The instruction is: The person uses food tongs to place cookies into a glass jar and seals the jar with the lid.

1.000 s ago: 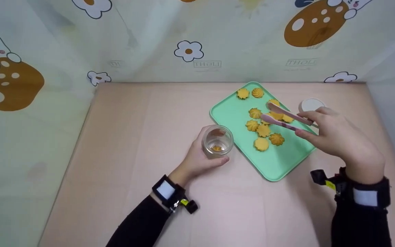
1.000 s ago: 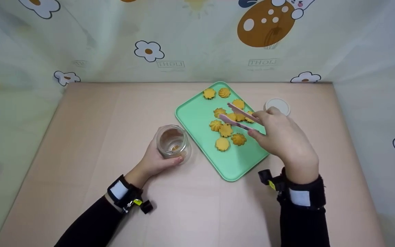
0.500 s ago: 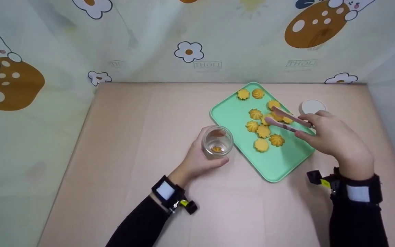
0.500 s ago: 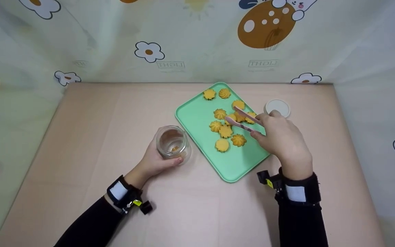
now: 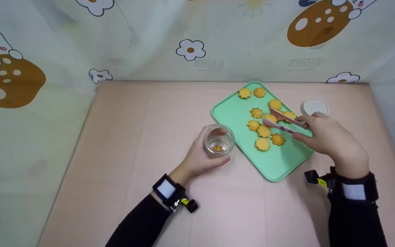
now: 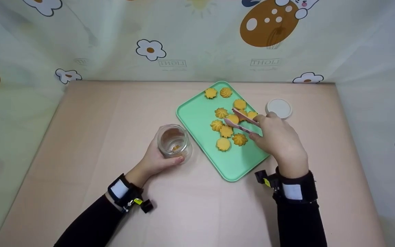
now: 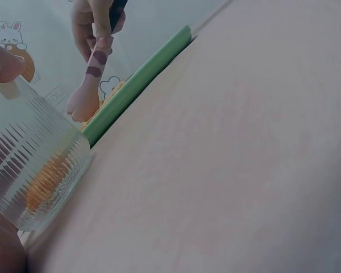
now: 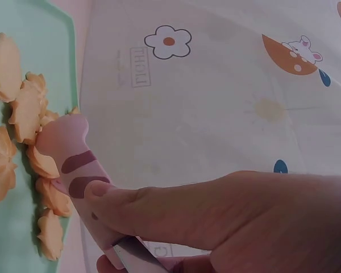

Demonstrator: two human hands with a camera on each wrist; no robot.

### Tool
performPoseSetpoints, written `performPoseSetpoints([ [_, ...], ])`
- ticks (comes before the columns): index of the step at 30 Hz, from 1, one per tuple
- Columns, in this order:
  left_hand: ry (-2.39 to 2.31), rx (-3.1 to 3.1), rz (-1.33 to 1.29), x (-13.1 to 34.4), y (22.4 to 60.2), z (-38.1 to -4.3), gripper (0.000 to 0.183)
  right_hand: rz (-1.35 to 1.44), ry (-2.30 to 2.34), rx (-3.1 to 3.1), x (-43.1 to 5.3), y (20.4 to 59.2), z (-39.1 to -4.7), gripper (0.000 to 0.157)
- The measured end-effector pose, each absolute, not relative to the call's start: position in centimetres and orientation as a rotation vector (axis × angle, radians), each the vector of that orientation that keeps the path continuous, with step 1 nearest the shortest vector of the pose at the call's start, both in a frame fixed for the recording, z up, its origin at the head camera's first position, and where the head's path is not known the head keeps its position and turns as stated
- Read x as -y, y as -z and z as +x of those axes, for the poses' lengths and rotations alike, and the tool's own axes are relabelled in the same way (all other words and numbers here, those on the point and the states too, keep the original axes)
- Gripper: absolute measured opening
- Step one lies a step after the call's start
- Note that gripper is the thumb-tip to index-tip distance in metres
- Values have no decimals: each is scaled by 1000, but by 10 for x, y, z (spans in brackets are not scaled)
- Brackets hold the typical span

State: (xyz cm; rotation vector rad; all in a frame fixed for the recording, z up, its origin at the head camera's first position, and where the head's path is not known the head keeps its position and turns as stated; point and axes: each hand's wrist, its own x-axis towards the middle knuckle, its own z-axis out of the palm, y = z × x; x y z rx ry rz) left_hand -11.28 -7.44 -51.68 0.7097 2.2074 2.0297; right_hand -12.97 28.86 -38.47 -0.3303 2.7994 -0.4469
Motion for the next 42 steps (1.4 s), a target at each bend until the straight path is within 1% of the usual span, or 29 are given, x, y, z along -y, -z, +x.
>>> performPoseSetpoints([
  [11,-2049,-2190,707,74,518,-113,87,-390,482,-2781,-289,387,-130,46],
  [20,-2045,-2209,720,75,517,-112,87,-468,450,-2771,-287,386,-129,33],
  [28,-2059,-2192,737,75,517,-113,86,-491,483,-2786,-286,380,-127,35],
  [32,-2070,-2174,739,75,517,-113,86,-611,522,-2896,-282,377,-122,31],
  [36,-2059,-2186,746,75,517,-113,87,-830,585,-3022,-273,370,-114,29],
  [42,-2046,-2210,745,75,517,-113,90,-1191,682,-3047,-251,360,-102,37],
])
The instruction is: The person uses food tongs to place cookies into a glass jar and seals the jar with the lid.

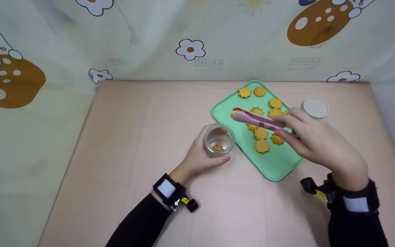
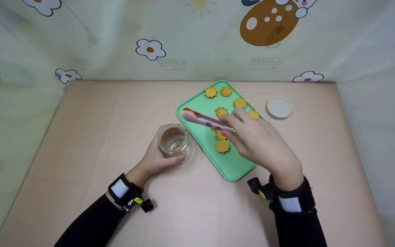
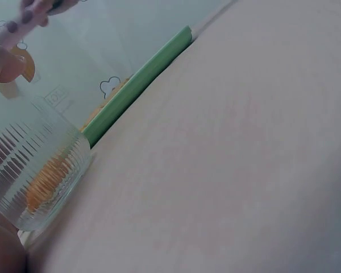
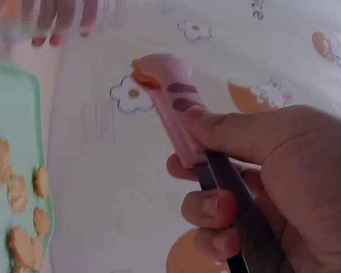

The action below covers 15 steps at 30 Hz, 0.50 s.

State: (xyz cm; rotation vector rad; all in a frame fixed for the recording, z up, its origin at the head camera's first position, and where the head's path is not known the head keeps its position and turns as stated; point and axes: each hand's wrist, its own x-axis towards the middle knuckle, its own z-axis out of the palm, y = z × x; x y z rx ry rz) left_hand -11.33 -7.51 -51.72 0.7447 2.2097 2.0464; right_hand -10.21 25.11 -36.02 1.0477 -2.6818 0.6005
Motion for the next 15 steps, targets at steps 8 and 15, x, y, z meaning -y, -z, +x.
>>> performPoseSetpoints([
  [8,-2032,-2219,711,76,518,-112,94,1240,-608,2551,-226,360,-94,32],
  [15,-2021,-2229,711,76,518,-113,93,1261,-550,2566,-218,363,-92,44],
])
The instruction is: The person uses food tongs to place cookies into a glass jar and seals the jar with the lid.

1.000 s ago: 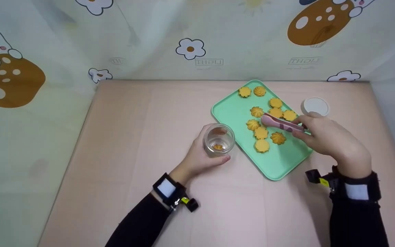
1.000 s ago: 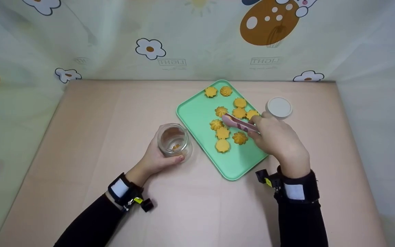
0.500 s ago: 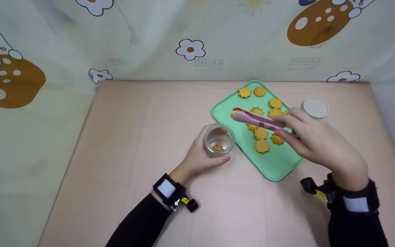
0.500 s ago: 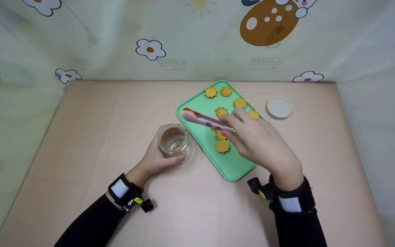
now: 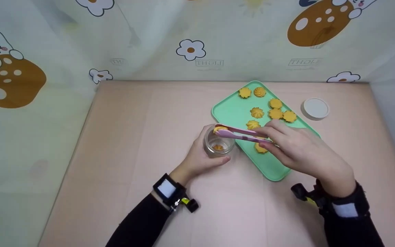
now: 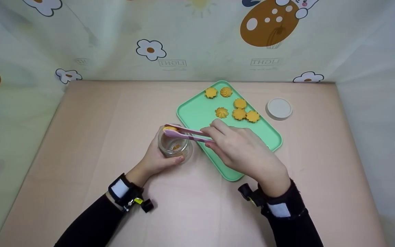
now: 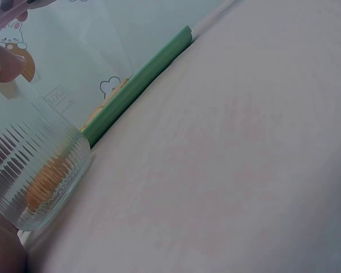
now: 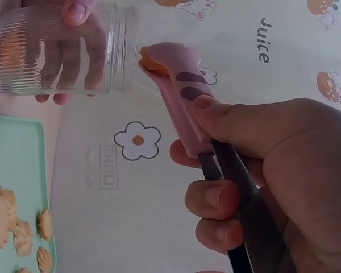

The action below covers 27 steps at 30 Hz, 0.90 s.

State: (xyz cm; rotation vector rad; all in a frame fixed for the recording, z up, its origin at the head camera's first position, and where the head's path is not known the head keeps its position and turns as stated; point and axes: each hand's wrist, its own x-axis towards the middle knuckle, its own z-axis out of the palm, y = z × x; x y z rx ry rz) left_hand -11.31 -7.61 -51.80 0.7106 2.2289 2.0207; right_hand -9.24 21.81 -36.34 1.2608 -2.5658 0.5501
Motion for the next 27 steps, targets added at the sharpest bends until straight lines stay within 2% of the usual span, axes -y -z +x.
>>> performPoseSetpoints([
  [7,-2025,-2217,721,77,518,-113,91,1274,-573,2638,-217,365,-92,29],
  [27,-2055,-2171,762,76,517,-114,89,1299,-630,2614,-214,368,-91,35],
])
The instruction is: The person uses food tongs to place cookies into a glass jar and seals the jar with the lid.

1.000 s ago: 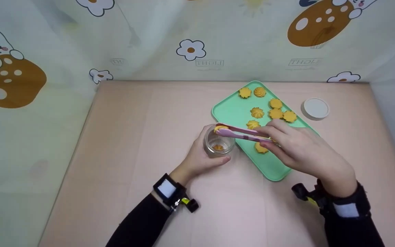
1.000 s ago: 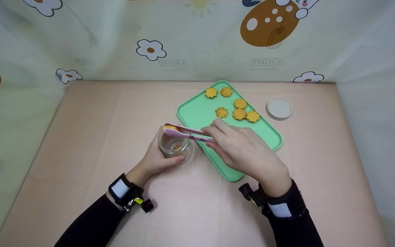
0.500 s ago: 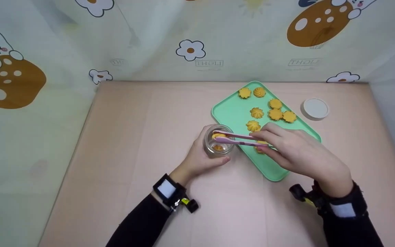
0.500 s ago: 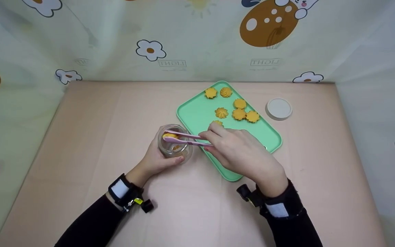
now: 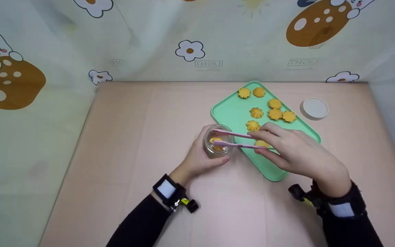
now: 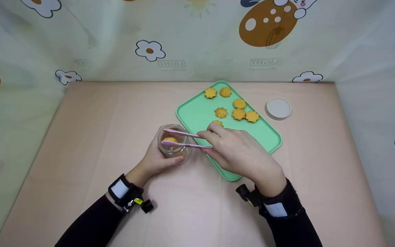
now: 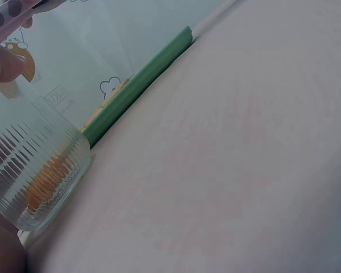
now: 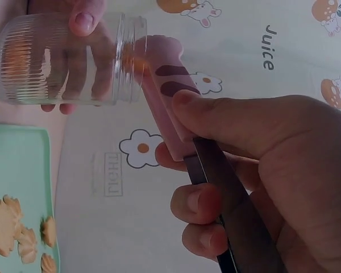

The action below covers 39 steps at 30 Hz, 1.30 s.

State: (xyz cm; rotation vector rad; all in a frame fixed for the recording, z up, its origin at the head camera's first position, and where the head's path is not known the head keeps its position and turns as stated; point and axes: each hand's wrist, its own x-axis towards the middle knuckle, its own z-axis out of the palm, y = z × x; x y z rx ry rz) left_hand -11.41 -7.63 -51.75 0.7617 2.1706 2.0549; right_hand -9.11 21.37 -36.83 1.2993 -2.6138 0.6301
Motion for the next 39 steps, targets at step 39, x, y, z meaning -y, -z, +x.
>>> performPoseSetpoints([
  [39,-2037,-2216,747,75,516,-112,89,700,-596,2871,-254,390,-128,43],
])
